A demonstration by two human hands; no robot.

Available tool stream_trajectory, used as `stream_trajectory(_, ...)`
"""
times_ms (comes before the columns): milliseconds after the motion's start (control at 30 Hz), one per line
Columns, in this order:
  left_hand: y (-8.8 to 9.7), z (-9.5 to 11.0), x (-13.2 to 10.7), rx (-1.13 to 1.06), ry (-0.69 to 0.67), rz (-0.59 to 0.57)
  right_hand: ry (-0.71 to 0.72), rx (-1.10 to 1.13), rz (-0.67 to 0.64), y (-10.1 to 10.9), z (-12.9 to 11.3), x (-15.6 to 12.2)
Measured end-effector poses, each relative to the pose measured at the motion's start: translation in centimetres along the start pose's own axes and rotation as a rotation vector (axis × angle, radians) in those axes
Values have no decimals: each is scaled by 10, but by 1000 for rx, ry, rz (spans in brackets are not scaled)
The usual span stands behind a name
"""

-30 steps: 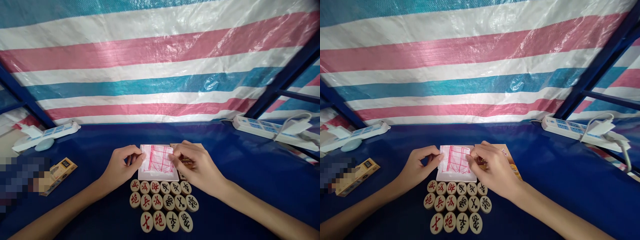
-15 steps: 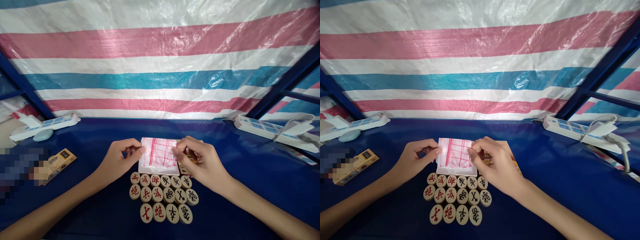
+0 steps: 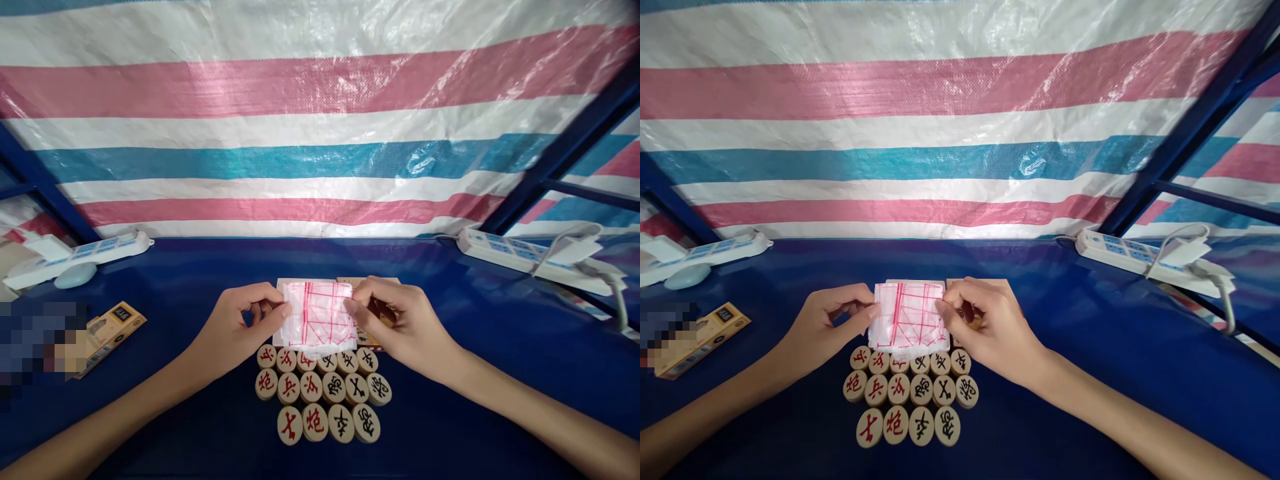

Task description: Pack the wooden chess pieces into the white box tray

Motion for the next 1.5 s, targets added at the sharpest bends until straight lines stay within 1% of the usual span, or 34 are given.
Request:
stream_trajectory(200, -4, -2, 0, -24, 47, -16, -97, 99, -21, -6, 2, -5)
stream_trajectory(367, -6, -2, -1, -46, 79, -21, -112, 130, -6, -7, 0, -5)
stream_trajectory(567, -4, 0, -3, -58, 93, -7, -116, 88, -32, -6, -2, -4)
stream_trajectory(667, -5, -2, -3, -38, 109, -12, -127, 129, -32, -7, 0, -5)
stream_trajectory(800, -6, -3, -2, -28, 106, -14, -163, 188, -16, -10, 2, -7)
stream_trajectory(933, -6, -1, -4, -26, 95, -11, -148, 195, 0, -12, 1, -7)
stream_trajectory(1267, -9, 2, -6, -30, 71, -8, -157, 229, -20, -9, 3, -6)
stream_trajectory(1500, -10, -3, -7, -127, 183, -31, -168, 208, -12, -8, -2, -6)
Point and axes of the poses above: each hand's wrist, its own x-axis towards the middle knuckle, its own y-axis out of the back of the hand, z = x × y, the point moved 4 cm from there along x, towards the middle knuckle, and after that the axes turned 9 degrees about y, right-handed, at the moved point
